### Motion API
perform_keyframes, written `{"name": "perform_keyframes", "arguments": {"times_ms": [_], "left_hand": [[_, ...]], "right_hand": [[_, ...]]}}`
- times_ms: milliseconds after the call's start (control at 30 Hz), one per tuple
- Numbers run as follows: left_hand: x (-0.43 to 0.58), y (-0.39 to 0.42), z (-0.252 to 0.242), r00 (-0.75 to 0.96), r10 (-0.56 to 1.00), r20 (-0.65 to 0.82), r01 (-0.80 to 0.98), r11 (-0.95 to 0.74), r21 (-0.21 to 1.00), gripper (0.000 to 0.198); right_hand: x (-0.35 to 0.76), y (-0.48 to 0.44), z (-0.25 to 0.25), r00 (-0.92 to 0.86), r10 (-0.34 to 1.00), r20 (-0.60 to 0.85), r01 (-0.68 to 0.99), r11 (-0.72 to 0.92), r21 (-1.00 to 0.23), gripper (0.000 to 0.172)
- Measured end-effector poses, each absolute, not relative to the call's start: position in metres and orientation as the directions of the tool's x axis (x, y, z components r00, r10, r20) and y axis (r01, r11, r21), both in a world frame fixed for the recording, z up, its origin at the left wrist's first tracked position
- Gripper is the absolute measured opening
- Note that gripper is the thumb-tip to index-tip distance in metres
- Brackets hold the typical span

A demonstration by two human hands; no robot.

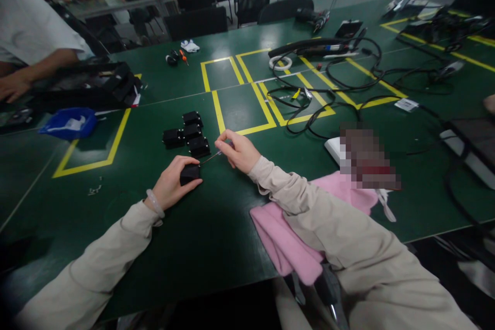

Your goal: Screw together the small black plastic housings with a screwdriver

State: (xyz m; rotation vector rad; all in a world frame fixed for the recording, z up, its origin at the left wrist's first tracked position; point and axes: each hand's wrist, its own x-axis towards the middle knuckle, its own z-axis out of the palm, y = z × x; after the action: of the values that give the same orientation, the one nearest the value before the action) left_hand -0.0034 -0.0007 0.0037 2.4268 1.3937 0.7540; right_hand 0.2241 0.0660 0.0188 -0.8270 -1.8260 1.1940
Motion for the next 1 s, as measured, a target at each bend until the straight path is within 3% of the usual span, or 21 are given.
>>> {"name": "perform_keyframes", "arguments": {"times_ms": [100,333,467,700,1000], "left_hand": [[-0.0038,-0.0004,0.0039,0.411,0.858,0.306,0.733,-0.511,0.448,0.035],[-0.0036,-0.0002,0.0043,0.41,0.861,0.301,0.734,-0.507,0.452,0.035],[-0.0035,-0.0005,0.0046,0.408,0.864,0.296,0.733,-0.503,0.458,0.035],[-0.0036,-0.0007,0.0041,0.407,0.867,0.288,0.73,-0.498,0.468,0.033],[-0.0033,-0.0012,0.0048,0.399,0.872,0.283,0.735,-0.489,0.469,0.034]], "right_hand": [[0.2242,0.0662,0.0197,-0.482,0.822,0.303,0.081,0.386,-0.919,0.005],[0.2247,0.066,0.0204,-0.487,0.83,0.271,0.119,0.371,-0.921,0.015],[0.2244,0.0668,0.0197,-0.484,0.825,0.291,0.07,0.368,-0.927,0.008],[0.2241,0.0653,0.0186,-0.487,0.834,0.257,0.08,0.336,-0.939,0.017],[0.2244,0.0661,0.0199,-0.495,0.821,0.285,0.09,0.375,-0.923,0.011]]}}
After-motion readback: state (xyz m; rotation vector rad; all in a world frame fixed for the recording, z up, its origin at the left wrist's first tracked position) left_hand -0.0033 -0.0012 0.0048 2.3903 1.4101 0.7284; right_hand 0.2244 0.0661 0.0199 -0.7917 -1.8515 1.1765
